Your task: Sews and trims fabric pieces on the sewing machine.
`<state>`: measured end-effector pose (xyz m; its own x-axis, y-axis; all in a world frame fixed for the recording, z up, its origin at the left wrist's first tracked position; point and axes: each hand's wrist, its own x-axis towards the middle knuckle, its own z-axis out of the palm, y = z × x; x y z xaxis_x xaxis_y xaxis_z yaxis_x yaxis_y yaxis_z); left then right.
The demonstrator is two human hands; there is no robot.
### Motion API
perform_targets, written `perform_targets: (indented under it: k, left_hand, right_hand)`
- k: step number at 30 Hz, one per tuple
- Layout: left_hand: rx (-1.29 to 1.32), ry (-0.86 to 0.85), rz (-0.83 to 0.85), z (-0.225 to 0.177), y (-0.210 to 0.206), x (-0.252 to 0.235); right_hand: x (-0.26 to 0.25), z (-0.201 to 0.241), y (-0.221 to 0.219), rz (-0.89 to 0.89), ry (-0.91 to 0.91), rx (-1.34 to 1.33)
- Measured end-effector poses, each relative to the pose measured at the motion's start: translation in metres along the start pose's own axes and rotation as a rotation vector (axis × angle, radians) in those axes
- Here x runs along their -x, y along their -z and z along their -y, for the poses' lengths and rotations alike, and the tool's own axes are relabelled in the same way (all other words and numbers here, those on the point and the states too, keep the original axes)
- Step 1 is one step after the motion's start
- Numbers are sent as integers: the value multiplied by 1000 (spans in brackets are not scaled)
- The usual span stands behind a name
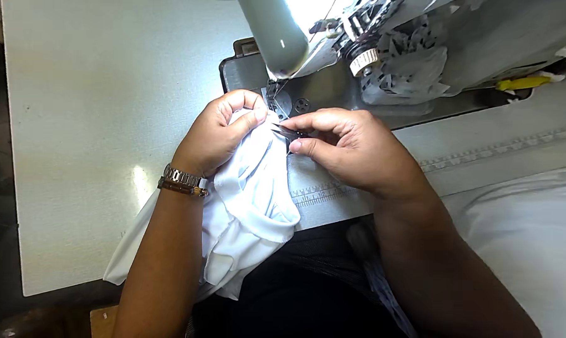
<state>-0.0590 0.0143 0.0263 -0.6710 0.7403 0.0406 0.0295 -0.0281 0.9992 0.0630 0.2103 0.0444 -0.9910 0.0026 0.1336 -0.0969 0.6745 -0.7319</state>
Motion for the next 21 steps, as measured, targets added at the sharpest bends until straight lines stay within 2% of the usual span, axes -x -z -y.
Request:
perform_targets:
  k: [9,21]
  left_hand:
    - [-2,1,28,0,1,-1]
    - [-146,-96,57,3,1,-1]
  right_hand:
    - [-14,-1,8,82,152,-16]
    - [-19,0,12,137,160,-41]
